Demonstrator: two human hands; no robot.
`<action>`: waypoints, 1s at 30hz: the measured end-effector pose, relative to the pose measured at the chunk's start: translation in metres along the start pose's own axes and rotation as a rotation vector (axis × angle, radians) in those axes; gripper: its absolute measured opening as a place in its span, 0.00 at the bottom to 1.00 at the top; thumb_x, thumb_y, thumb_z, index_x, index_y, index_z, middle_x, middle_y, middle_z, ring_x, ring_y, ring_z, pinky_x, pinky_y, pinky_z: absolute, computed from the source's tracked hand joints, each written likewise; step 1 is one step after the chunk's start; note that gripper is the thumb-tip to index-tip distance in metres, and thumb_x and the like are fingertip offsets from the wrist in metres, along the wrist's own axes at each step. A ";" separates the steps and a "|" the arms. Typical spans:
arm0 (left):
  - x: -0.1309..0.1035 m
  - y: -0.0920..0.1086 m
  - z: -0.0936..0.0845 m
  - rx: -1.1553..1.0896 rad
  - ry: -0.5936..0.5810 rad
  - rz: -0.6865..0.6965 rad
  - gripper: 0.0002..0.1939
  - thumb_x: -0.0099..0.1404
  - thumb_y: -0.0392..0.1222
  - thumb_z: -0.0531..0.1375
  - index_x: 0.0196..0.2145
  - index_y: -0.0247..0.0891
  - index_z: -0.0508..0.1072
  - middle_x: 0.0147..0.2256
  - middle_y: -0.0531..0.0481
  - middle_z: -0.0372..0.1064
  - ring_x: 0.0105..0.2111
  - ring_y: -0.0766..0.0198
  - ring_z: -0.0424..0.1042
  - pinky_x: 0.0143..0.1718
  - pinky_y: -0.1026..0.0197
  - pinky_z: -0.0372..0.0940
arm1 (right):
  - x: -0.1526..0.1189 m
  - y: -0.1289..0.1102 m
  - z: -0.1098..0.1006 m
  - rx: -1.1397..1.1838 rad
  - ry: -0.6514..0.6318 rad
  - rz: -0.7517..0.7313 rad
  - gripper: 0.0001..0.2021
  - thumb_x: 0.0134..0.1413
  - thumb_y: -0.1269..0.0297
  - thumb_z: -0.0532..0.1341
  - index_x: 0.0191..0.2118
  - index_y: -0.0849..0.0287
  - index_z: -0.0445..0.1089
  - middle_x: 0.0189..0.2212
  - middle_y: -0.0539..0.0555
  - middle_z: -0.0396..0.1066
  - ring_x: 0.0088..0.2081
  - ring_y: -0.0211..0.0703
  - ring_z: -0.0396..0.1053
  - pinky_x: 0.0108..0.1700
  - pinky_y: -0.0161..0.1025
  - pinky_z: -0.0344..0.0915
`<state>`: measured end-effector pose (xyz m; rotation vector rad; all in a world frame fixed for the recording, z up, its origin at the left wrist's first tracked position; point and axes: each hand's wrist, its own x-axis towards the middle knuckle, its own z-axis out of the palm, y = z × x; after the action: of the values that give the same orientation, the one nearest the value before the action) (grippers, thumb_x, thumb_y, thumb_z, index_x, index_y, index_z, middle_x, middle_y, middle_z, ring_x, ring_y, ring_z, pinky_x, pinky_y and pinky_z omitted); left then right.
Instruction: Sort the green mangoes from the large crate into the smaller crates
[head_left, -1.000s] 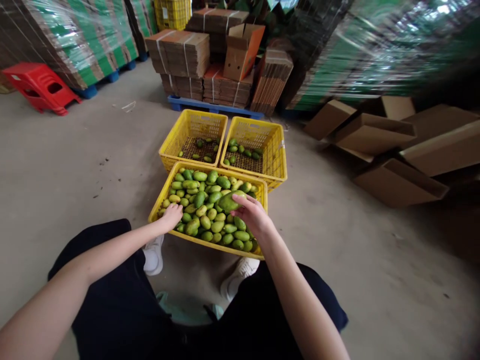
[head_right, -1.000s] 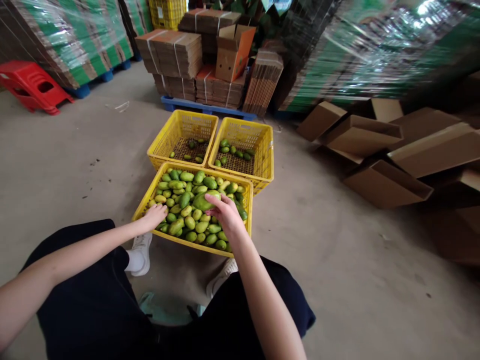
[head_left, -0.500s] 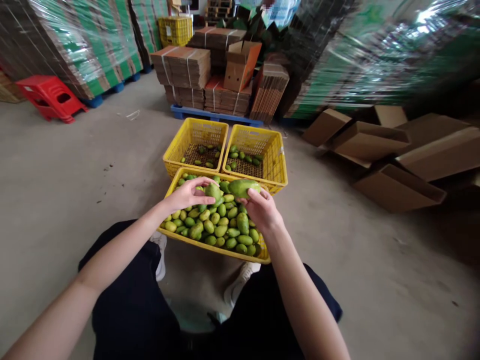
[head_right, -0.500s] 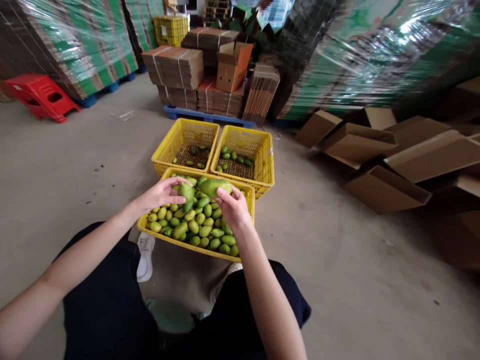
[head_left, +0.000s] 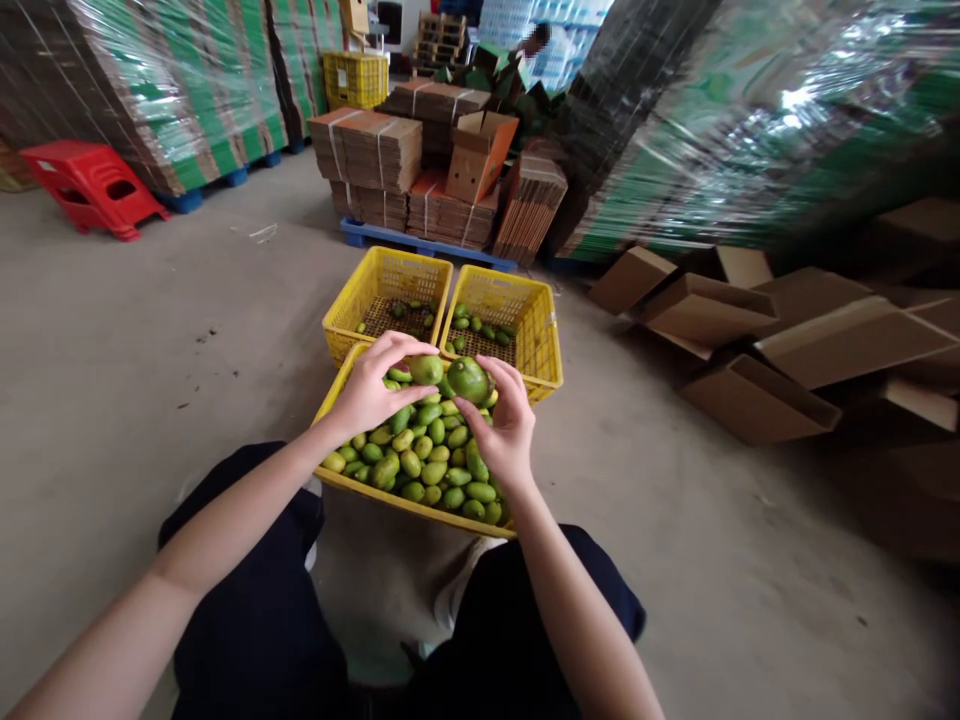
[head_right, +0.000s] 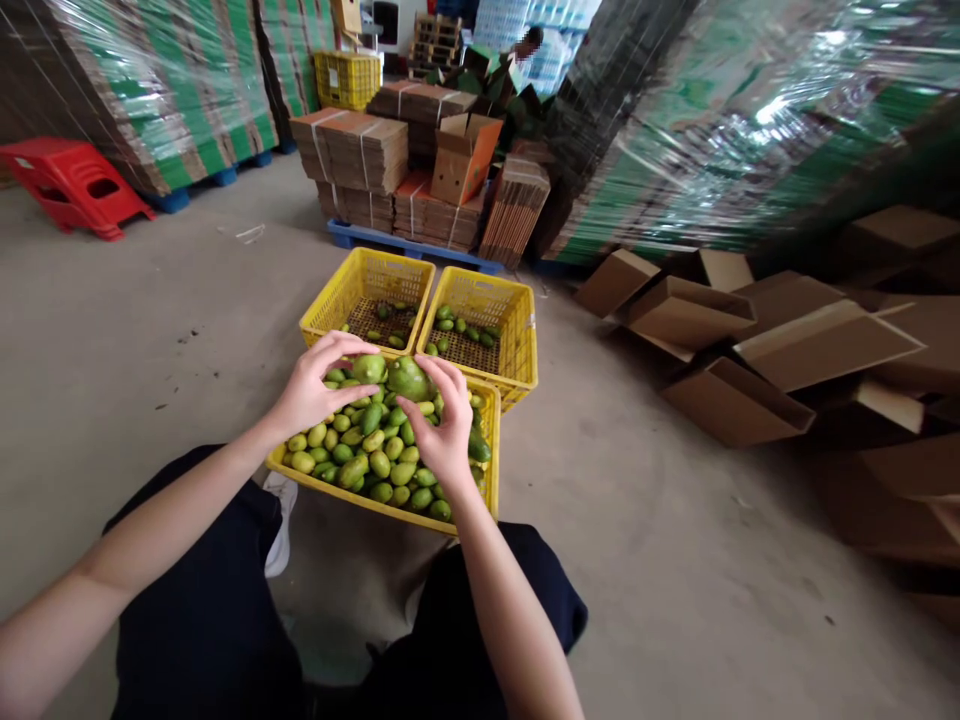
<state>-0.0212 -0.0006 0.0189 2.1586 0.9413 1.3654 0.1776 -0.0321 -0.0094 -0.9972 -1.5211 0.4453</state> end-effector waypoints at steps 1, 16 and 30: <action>0.000 0.001 0.000 0.017 -0.006 0.022 0.17 0.62 0.43 0.68 0.48 0.42 0.74 0.45 0.47 0.69 0.46 0.61 0.73 0.42 0.61 0.73 | -0.001 0.000 0.002 -0.044 0.009 -0.044 0.19 0.55 0.65 0.65 0.53 0.48 0.67 0.52 0.57 0.69 0.57 0.54 0.67 0.61 0.58 0.63; -0.008 -0.002 0.000 0.203 -0.028 0.196 0.18 0.63 0.37 0.66 0.51 0.45 0.73 0.46 0.48 0.69 0.48 0.59 0.73 0.53 0.53 0.70 | -0.009 0.005 0.010 -0.213 0.125 -0.272 0.19 0.52 0.76 0.60 0.48 0.49 0.64 0.48 0.56 0.69 0.51 0.51 0.70 0.51 0.55 0.70; -0.001 -0.001 0.003 -0.377 -0.181 -0.551 0.21 0.61 0.59 0.65 0.40 0.37 0.75 0.34 0.49 0.74 0.26 0.67 0.72 0.27 0.65 0.67 | -0.002 -0.010 0.006 0.368 -0.029 0.524 0.21 0.45 0.58 0.71 0.45 0.49 0.65 0.40 0.51 0.74 0.38 0.45 0.75 0.40 0.43 0.75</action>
<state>-0.0194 -0.0005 0.0160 1.5549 1.0113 0.9642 0.1687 -0.0378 -0.0037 -1.0876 -1.1308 1.0720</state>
